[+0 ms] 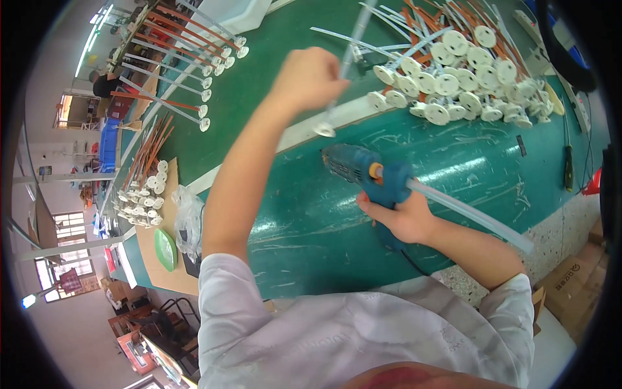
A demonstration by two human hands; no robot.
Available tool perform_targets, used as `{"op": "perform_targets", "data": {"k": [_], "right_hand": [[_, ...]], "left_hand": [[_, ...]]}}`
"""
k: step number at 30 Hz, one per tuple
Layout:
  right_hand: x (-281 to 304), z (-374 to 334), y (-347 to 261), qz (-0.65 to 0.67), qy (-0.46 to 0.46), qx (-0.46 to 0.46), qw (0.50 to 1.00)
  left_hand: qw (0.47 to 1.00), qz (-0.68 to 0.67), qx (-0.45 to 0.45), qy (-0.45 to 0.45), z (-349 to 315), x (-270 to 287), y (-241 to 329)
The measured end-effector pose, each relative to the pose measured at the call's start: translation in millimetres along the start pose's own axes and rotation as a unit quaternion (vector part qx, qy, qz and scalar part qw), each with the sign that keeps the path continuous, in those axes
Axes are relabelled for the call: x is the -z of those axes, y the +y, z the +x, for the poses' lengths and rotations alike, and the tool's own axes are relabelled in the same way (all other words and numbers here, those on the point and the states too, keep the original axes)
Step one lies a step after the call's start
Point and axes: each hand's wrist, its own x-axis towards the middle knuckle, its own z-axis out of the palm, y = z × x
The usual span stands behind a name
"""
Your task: The person attaches circular bases to toy part stems using a hot glue gun.
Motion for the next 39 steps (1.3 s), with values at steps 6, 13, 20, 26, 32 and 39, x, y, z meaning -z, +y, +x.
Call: {"op": "perform_targets", "data": {"k": [6,13,20,26,32,39], "right_hand": [[0.5,-1.0,8.4,0.012,0.008,-0.020,1.000],[5.5,-1.3,-0.5,0.132,-0.044,-0.069,0.988],[-5.0,-15.3,3.6,0.044,-0.163,-0.031,0.985],[-3.7,-18.8,11.9,0.078,-0.172,-0.070,0.980],[-1.8,-18.0,6.8,0.097,-0.179,-0.085,0.975],[-4.6,-12.3,4.2,0.059,-0.200,-0.092,0.974]], "left_hand": [[0.954,-0.153,0.086,0.243,-109.4,13.7,-19.0],[0.899,-0.220,0.151,0.348,-212.5,-44.3,5.9],[0.885,-0.249,0.152,0.363,-216.7,-58.1,-2.1],[0.903,-0.216,0.137,0.345,-224.2,-58.8,-2.9],[0.916,-0.163,0.125,0.345,-227.6,-56.0,-0.2],[0.894,-0.233,0.128,0.360,-225.0,-59.4,-1.6]]}}
